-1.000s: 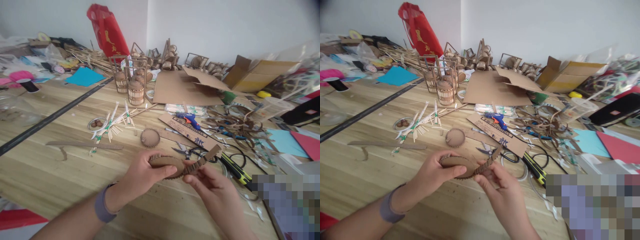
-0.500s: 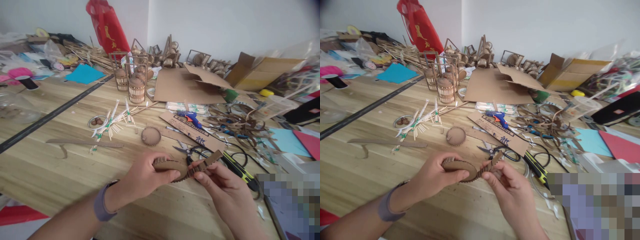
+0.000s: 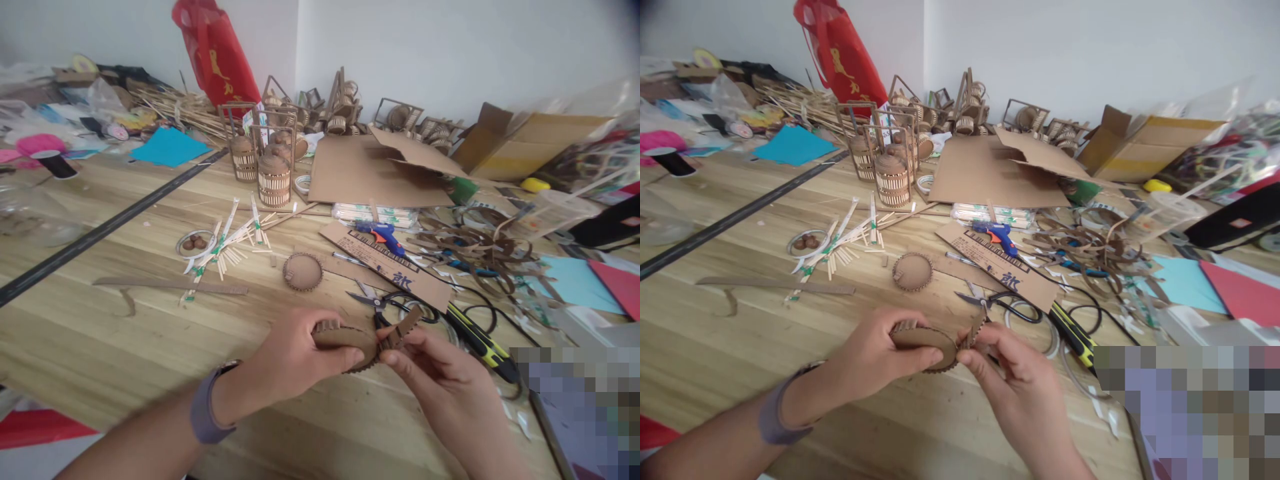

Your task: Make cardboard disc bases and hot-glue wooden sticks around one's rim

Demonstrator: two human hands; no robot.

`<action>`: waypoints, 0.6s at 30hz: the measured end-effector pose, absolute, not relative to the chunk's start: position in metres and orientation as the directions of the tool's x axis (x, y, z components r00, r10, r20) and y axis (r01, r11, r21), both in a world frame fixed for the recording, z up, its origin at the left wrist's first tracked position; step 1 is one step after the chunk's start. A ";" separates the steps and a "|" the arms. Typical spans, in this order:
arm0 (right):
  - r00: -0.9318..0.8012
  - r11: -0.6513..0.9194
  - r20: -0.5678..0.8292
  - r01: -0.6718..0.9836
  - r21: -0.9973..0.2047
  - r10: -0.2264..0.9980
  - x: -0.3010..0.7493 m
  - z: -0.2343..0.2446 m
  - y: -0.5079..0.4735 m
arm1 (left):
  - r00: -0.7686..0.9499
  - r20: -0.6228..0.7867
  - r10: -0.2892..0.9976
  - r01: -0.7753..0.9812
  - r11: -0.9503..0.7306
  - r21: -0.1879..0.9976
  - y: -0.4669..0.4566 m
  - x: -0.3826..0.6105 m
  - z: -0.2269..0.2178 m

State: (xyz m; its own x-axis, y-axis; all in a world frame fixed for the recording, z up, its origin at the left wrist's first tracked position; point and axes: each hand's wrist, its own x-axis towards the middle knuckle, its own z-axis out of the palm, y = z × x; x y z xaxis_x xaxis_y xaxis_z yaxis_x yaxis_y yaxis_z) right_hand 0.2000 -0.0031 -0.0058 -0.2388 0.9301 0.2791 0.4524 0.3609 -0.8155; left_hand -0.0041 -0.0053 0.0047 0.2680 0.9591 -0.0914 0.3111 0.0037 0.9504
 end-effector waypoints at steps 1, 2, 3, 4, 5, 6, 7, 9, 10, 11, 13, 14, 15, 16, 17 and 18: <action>-0.256 0.372 0.279 0.474 -0.798 0.925 0.201 -0.006 -0.003 | 0.273 -0.099 0.957 0.318 0.008 0.948 -0.005 -0.004 0.005; -0.277 0.382 0.276 0.492 -0.782 0.921 0.202 -0.007 -0.003 | 0.279 -0.108 0.954 0.323 0.012 0.946 -0.005 -0.004 0.005; -0.297 0.394 0.274 0.506 -0.768 0.915 0.202 -0.007 -0.003 | 0.285 -0.116 0.951 0.326 0.017 0.945 -0.006 -0.004 0.006; -0.315 0.408 0.277 0.512 -0.756 0.908 0.202 -0.007 -0.003 | 0.294 -0.126 0.947 0.328 0.024 0.944 -0.006 -0.004 0.006; -0.331 0.424 0.283 0.514 -0.746 0.900 0.202 -0.006 -0.003 | 0.303 -0.137 0.943 0.330 0.031 0.943 -0.005 -0.004 0.005; -0.344 0.439 0.292 0.514 -0.738 0.893 0.201 -0.006 -0.002 | 0.313 -0.147 0.938 0.333 0.037 0.942 -0.005 -0.004 0.005; -0.356 0.453 0.300 0.511 -0.731 0.885 0.201 -0.005 -0.002 | 0.322 -0.156 0.934 0.337 0.041 0.941 -0.005 -0.004 0.005; -0.383 0.470 0.300 0.507 -0.723 0.874 0.199 -0.003 -0.001 | 0.338 -0.172 0.925 0.353 0.045 0.934 -0.004 -0.004 0.004; -0.398 0.474 0.292 0.507 -0.720 0.870 0.198 -0.002 -0.001 | 0.343 -0.176 0.923 0.364 0.042 0.930 -0.003 -0.004 0.003; -0.413 0.475 0.281 0.509 -0.718 0.866 0.198 -0.002 0.000 | 0.346 -0.175 0.922 0.378 0.034 0.925 -0.003 -0.004 0.003; -0.429 0.476 0.266 0.516 -0.712 0.863 0.197 -0.002 0.000 | 0.348 -0.169 0.922 0.406 0.015 0.914 -0.002 -0.004 0.003; -0.428 0.472 0.261 0.520 -0.712 0.865 0.197 -0.002 0.001 | 0.346 -0.162 0.924 0.412 0.006 0.911 -0.001 -0.004 0.003; -0.419 0.461 0.254 0.525 -0.715 0.871 0.197 -0.002 0.001 | 0.343 -0.155 0.926 0.406 0.002 0.914 -0.001 -0.004 0.003; -0.404 0.440 0.241 0.531 -0.724 0.883 0.197 -0.003 0.001 | 0.340 -0.145 0.929 0.386 0.002 0.922 -0.001 -0.004 0.004; -0.385 0.413 0.223 0.533 -0.739 0.895 0.196 -0.004 0.000 | 0.337 -0.130 0.933 0.355 0.002 0.935 -0.002 -0.004 0.005; -0.368 0.383 0.201 0.530 -0.757 0.908 0.196 -0.004 0.000 | 0.332 -0.112 0.937 0.316 0.002 0.949 -0.002 -0.004 0.006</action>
State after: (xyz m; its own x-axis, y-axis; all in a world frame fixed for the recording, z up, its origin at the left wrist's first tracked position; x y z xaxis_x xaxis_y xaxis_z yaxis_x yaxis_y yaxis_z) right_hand 0.1961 0.0000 -0.0044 -0.3677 0.9079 0.2013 0.5304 0.3825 -0.7565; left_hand -0.0043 -0.0018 0.0059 0.3322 0.9365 -0.1121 0.3158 0.0015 0.9488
